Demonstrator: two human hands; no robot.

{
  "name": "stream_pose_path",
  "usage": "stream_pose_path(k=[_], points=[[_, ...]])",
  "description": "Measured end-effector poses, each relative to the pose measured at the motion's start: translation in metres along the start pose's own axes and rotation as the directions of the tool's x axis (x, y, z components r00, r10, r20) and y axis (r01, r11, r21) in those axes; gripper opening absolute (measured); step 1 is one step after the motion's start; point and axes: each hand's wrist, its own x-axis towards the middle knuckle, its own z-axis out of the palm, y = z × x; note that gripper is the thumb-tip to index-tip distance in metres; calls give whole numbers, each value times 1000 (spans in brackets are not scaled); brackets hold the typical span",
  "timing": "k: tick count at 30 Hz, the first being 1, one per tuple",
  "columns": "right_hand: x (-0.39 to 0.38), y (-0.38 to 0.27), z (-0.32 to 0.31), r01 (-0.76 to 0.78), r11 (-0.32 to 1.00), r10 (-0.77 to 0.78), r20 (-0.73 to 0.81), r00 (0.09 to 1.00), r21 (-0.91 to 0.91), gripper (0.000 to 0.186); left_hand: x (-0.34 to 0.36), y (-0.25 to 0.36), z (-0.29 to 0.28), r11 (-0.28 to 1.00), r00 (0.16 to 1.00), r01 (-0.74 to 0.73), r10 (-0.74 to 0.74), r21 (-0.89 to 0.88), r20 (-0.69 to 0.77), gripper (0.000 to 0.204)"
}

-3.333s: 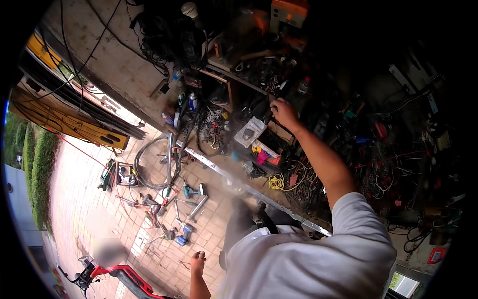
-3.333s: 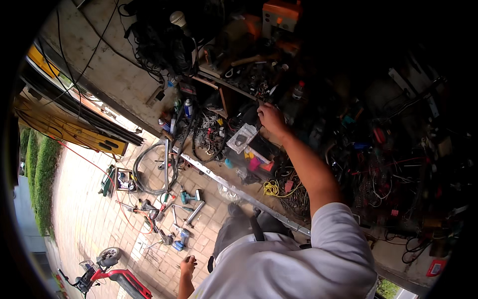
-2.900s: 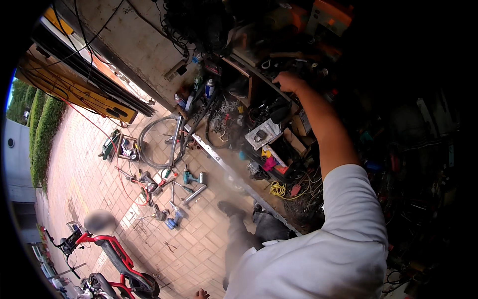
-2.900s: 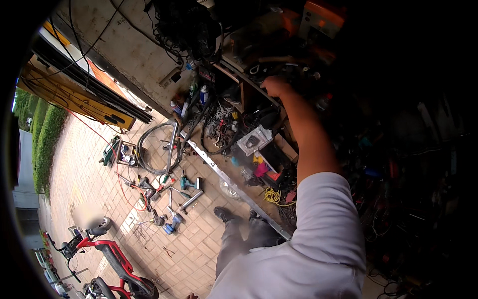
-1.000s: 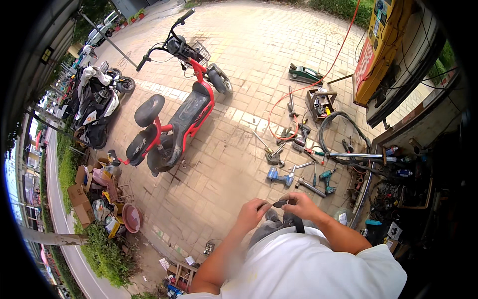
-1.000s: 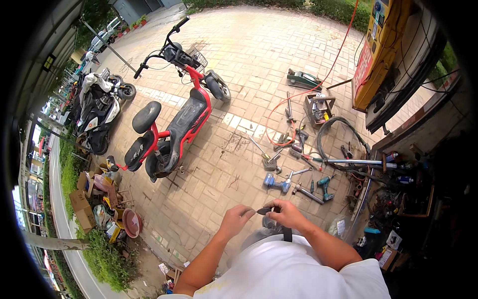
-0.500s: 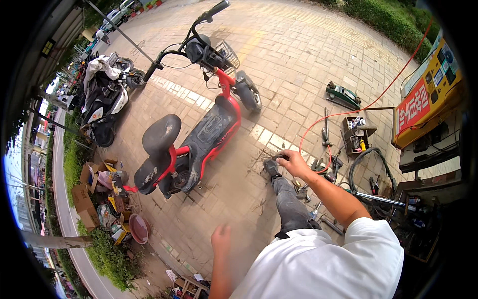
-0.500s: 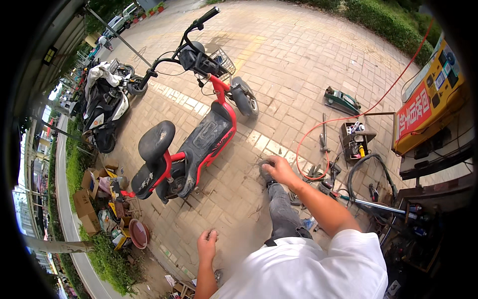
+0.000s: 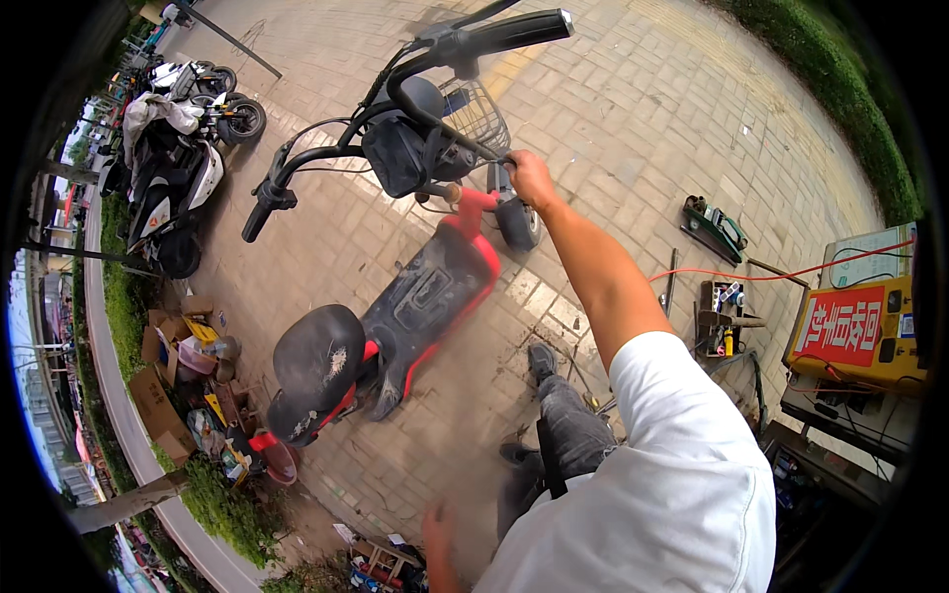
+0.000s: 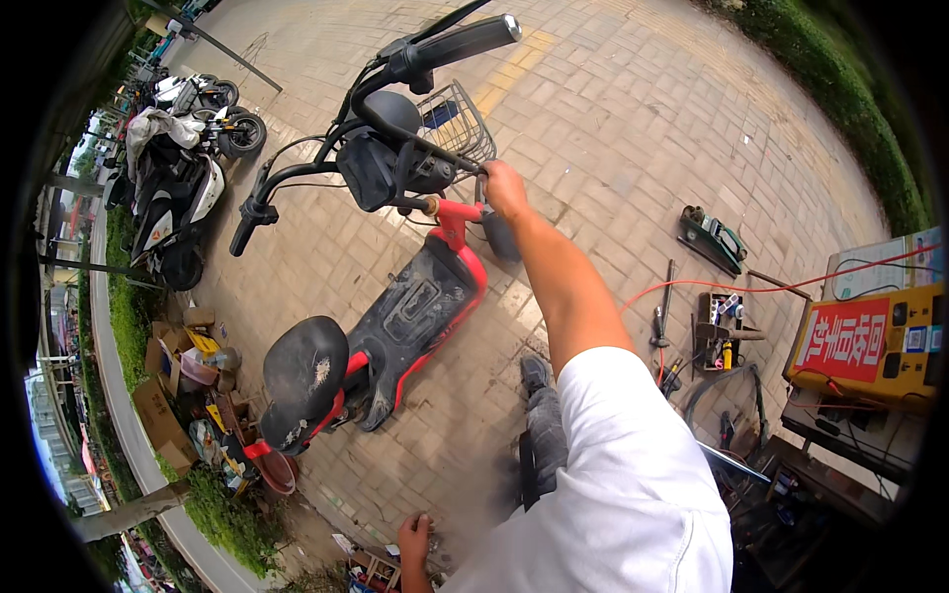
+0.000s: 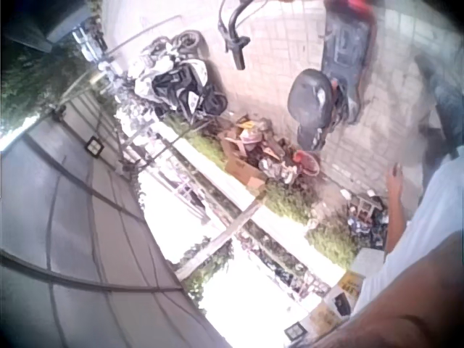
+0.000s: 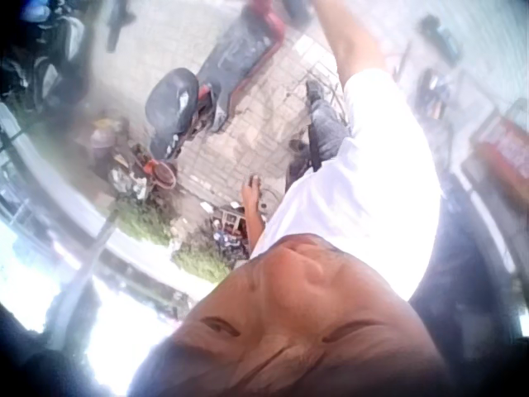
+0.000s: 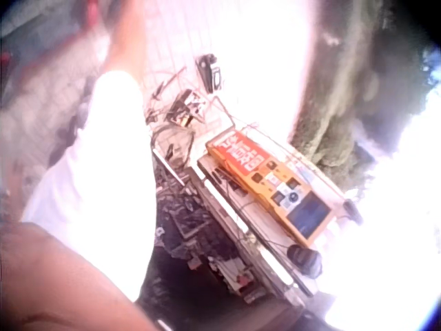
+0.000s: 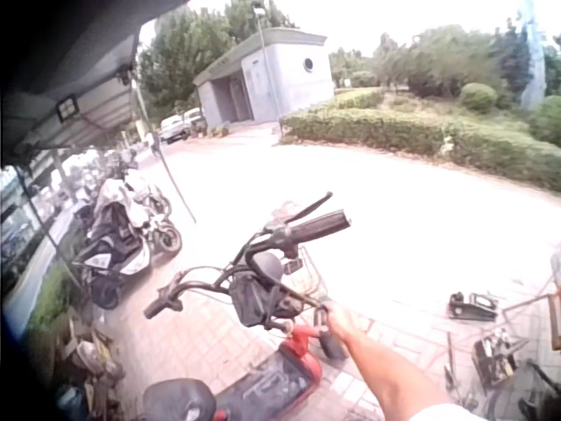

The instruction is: The person uses a power drill to work on the rear wheel of a red electric scooter. They then walk to a cluttered workbench, search through a collection of keys, and return to the scooter to test the ignition with several different keys.

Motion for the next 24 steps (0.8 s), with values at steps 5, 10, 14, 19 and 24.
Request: stream_pose_path(k=[5, 10, 14, 19, 24], points=[[35, 12, 27, 91, 993, -96, 54, 994, 81, 18, -17, -42, -16, 948, 949, 314, -313, -51, 30, 48], [48, 4, 30, 192, 981, -192, 157, 969, 18, 17, -5, -110, -5, 984, 985, 170, -170, 46, -8, 34], [62, 11, 47, 287, 957, -278, 169, 946, -33, 15, 17, -73, -13, 996, 996, 86, -86, 40, -3, 34], [66, 11, 45, 283, 958, -259, 275, 926, -50, 18, 15, 28, -26, 952, 953, 294, -286, -81, 104, 41], [91, 17, 39, 140, 990, -136, 431, 892, 24, 22, 17, 69, -41, 971, 969, 237, -236, -12, 80, 37]])
